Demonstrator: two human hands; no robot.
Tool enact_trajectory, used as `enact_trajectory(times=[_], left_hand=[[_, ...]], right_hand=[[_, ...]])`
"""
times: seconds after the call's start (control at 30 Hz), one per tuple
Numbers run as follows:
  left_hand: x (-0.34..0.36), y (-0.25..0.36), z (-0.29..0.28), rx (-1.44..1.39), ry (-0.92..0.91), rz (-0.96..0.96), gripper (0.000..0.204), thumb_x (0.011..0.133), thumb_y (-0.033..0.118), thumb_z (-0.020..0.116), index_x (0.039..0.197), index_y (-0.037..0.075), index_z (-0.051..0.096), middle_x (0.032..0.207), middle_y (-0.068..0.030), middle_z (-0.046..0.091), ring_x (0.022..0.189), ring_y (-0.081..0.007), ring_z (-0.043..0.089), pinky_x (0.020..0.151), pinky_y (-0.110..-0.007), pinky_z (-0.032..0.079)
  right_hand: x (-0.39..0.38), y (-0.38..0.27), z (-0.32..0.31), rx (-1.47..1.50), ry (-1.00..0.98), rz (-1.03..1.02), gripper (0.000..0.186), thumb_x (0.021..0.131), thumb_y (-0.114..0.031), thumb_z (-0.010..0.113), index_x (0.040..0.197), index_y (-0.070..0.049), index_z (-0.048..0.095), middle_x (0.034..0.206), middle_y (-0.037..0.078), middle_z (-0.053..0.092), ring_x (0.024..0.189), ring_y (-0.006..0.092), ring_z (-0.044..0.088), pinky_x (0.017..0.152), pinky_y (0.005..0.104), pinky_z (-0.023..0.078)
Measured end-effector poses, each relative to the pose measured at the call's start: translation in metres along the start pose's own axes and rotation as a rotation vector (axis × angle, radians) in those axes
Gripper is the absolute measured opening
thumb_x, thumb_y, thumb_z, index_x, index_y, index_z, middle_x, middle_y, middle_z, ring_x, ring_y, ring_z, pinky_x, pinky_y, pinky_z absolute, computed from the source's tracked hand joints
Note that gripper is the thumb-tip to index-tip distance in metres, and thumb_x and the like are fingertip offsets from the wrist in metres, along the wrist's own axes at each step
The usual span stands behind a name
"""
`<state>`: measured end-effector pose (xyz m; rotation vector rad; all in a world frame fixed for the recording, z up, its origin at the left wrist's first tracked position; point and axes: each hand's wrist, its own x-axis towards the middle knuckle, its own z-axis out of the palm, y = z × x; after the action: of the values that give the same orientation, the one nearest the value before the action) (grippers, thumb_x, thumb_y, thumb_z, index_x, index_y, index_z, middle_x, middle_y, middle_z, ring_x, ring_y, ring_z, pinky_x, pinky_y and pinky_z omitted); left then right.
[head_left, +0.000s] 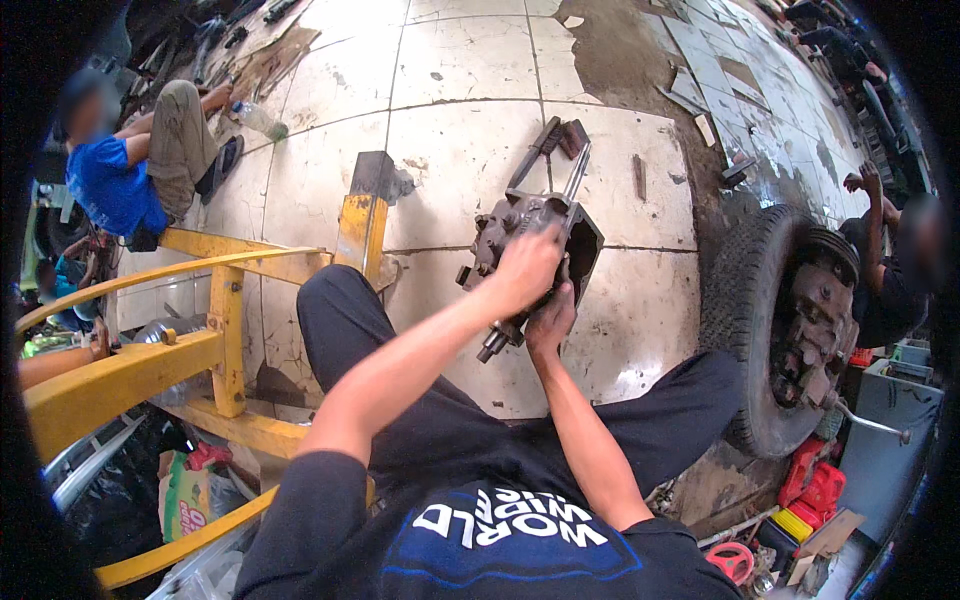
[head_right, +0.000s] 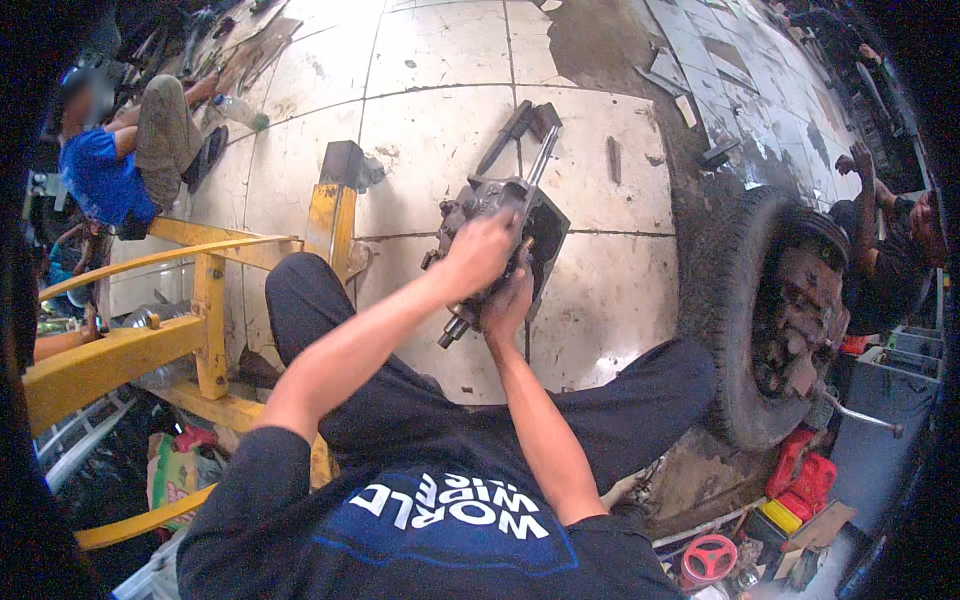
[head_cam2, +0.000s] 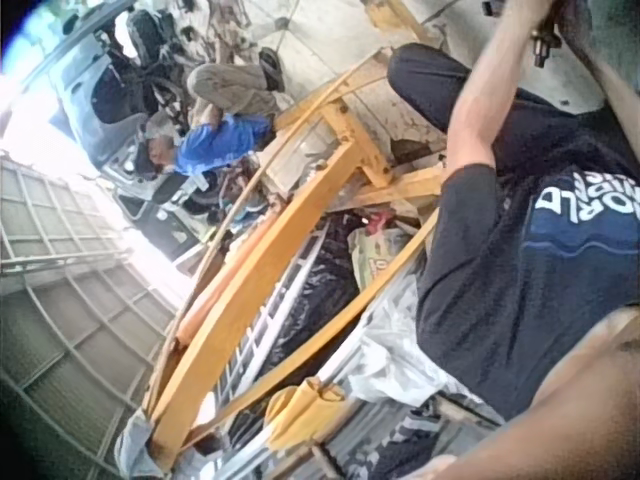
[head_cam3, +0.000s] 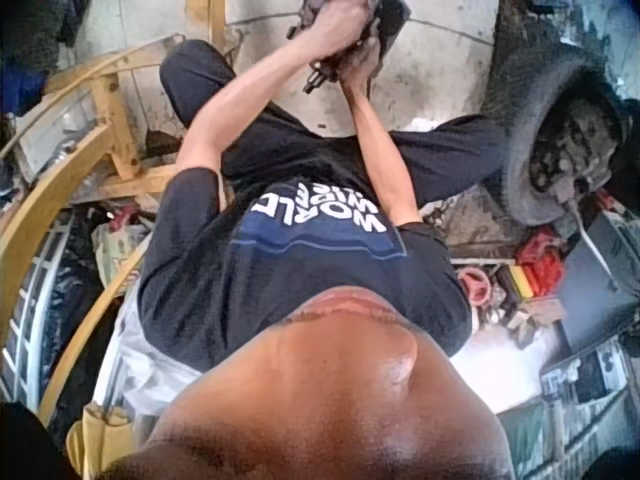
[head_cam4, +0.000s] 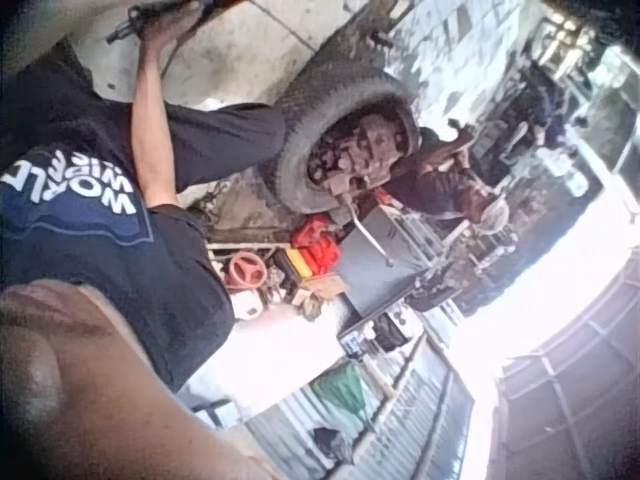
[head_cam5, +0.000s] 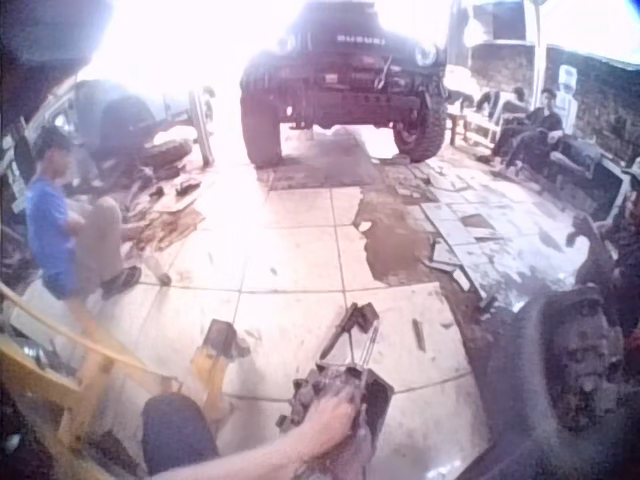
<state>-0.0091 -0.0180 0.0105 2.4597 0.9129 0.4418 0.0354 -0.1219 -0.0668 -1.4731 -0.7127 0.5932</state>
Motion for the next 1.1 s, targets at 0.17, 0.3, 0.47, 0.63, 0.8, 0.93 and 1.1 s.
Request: enact_trajectory(times=[0.17,0.3,0.47,0.63,0.8,0.93,1.1], left_hand=[[-0.006,0.003,0.002,-0.063,0.020,0.013,0.024,0.080,0.003,0.057,0.101,-0.007,0.061,0.111,-0.0215,0.059,0.089,-0.0429,0.064,0.076,-0.050,0.053],[0.027,-0.013,-0.007,0.009,-0.078,-0.025,0.028,0.082,0.004,0.056,0.108,-0.007,0.061,0.111,-0.0216,0.058,0.091,-0.0425,0.064,0.077,-0.049,0.053],[-0.028,0.009,-0.007,-0.039,-0.036,-0.008,0.029,0.081,0.004,0.056,0.107,-0.007,0.061,0.106,-0.0244,0.058,0.090,-0.0423,0.063,0.075,-0.049,0.053],[0.018,-0.011,-0.011,-0.016,-0.083,-0.005,0.032,0.081,0.007,0.059,0.111,-0.006,0.062,0.108,-0.0229,0.057,0.091,-0.0421,0.064,0.079,-0.048,0.053],[-0.020,-0.002,-0.008,-0.086,-0.053,-0.019,0.026,0.085,0.006,0.055,0.107,-0.007,0.063,0.109,-0.0225,0.058,0.093,-0.0421,0.063,0.078,-0.049,0.053],[0.017,-0.005,-0.009,-0.001,-0.129,-0.054,0.025,0.086,0.007,0.056,0.106,-0.005,0.063,0.111,-0.0230,0.058,0.093,-0.0423,0.064,0.078,-0.048,0.053],[-0.004,-0.013,-0.001,-0.084,-0.017,-0.001,0.021,0.083,0.004,0.057,0.101,-0.004,0.063,0.110,-0.0249,0.058,0.087,-0.0435,0.064,0.074,-0.050,0.053]], right_hand=[[0.006,-0.028,-0.005,-0.093,0.028,-0.021,0.063,0.106,-0.043,0.022,0.135,0.006,0.050,0.129,0.022,0.057,0.118,0.0316,0.056,0.102,0.0405,0.039],[0.002,-0.034,0.004,-0.108,0.021,-0.004,0.061,0.106,-0.041,0.023,0.134,0.005,0.051,0.125,0.023,0.059,0.118,0.0311,0.056,0.101,0.0410,0.040],[0.003,-0.017,-0.002,-0.141,0.042,-0.034,0.058,0.107,-0.039,0.026,0.135,0.006,0.049,0.128,0.022,0.057,0.118,0.0300,0.055,0.100,0.0404,0.040],[0.002,-0.028,0.006,-0.087,0.088,-0.045,0.061,0.107,-0.042,0.025,0.132,0.006,0.052,0.127,0.021,0.058,0.119,0.0295,0.055,0.102,0.0394,0.039],[0.004,-0.026,0.003,-0.024,-0.016,0.036,0.061,0.107,-0.040,0.024,0.137,0.008,0.045,0.133,0.020,0.053,0.124,0.0272,0.049,0.105,0.0377,0.036],[0.005,-0.032,0.008,-0.071,0.071,-0.045,0.065,0.106,-0.047,0.024,0.131,0.006,0.052,0.119,0.019,0.061,0.106,0.0263,0.058,0.095,0.0390,0.042],[-0.001,-0.005,0.007,-0.234,0.085,-0.009,0.066,0.106,-0.047,0.025,0.138,0.006,0.047,0.121,0.022,0.060,0.109,0.0320,0.058,0.098,0.0403,0.040]])
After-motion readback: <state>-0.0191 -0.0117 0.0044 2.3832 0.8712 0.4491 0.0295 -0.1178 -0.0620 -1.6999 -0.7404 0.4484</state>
